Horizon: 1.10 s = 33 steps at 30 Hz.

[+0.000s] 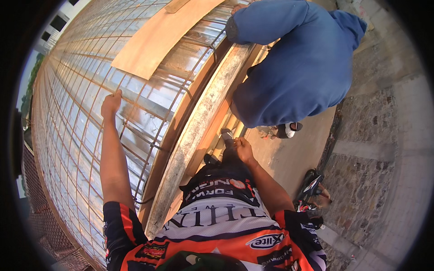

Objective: The person positions and secures large wooden sheets onto a metal roof grid using a hammer and nails. They repeatedly lift the sheets, align them with the grid, and hammer nails to fasten them in place.

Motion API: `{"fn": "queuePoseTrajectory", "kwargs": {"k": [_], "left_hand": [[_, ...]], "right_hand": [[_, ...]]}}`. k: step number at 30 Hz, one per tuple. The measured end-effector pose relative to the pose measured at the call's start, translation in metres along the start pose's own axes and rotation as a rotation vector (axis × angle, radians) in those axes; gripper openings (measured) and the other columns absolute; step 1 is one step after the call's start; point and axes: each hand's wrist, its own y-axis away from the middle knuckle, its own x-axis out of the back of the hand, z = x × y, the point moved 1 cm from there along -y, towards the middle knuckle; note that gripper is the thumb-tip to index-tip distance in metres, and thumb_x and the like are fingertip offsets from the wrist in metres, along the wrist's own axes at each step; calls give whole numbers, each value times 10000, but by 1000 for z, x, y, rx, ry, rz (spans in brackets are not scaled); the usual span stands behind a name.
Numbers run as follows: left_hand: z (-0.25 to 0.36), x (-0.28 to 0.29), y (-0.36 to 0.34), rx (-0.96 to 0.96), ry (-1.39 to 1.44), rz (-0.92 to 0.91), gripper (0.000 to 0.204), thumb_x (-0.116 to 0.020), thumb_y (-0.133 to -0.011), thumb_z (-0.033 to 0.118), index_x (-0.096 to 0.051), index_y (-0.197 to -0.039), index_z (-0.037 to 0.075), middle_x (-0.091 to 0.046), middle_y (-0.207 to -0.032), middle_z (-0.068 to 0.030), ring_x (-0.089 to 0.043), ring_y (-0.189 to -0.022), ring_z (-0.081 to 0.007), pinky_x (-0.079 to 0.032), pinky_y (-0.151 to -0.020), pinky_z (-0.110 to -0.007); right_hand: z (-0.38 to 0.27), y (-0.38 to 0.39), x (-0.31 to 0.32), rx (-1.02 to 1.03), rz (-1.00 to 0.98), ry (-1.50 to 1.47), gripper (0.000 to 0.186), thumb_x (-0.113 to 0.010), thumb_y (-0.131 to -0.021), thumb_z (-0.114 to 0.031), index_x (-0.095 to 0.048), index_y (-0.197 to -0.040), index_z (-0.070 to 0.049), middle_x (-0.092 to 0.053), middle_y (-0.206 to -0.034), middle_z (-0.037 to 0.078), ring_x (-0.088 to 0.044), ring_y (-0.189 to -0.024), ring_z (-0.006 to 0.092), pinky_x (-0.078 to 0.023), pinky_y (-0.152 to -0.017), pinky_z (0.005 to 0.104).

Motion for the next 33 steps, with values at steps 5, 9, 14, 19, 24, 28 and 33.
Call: {"fn": "queuePoseTrajectory", "kwargs": {"k": [5, 9, 14, 19, 24, 28, 33], "left_hand": [[-8, -5, -3, 14, -15, 18, 690, -471, -875, 643, -703, -1238, 104, -682, -1233, -208, -627, -1191, -385, -480, -1000, -483], [2, -6, -8, 0, -29, 2, 668, -466, -873, 623, -720, -1208, 103, -694, -1194, -217, -638, -1164, -389, -480, -994, -479], [-2, -6, -7, -21, -4, 37, 655, -453, -870, 611, -738, -1156, 96, -702, -1165, -216, -652, -1119, -398, -487, -977, -481], [-1, -5, -1, -15, 14, 49, 636, -456, -861, 600, -754, -1098, 91, -713, -1104, -229, -664, -1083, -408, -493, -956, -485], [8, -1, 4, -6, 20, 43, 630, -453, -859, 589, -750, -1112, 94, -715, -1093, -232, -668, -1071, -412, -500, -942, -487], [6, 0, 2, 5, 5, 36, 635, -461, -865, 596, -739, -1149, 101, -712, -1122, -223, -663, -1090, -410, -499, -950, -489], [-6, -6, 0, 33, -1, 41, 636, -466, -869, 606, -733, -1170, 114, -707, -1154, -212, -656, -1113, -403, -498, -958, -489]], "right_hand": [[13, -18, -31, -423, -85, -257, 478, -382, -1064, -481, -586, -1172, -63, -664, -981, 77, -635, -811, 163, -528, -740, 327], [30, -54, -59, -511, -2, -416, 718, -282, -1027, -646, -550, -1285, -32, -639, -1124, 142, -634, -929, 254, -529, -840, 430], [-5, -56, -109, -539, 109, -604, 915, -270, -935, -809, -518, -1352, -33, -609, -1218, 187, -612, -1060, 315, -500, -923, 461], [-17, -45, -131, -459, 33, -653, 984, -260, -895, -858, -418, -1493, -92, -533, -1406, 158, -544, -1223, 317, -418, -1037, 464], [29, -65, -138, -361, -48, -752, 1054, -321, -876, -868, -317, -1534, -44, -486, -1439, 168, -527, -1262, 299, -419, -1061, 431], [54, -64, -162, -356, -150, -1087, 928, -365, -928, -773, -356, -1506, -47, -492, -1439, 152, -519, -1267, 302, -415, -1074, 435], [14, -52, -167, -331, -11, -943, 811, -332, -1000, -662, -391, -1488, -17, -472, -1472, 155, -476, -1316, 286, -369, -1104, 406]]}}
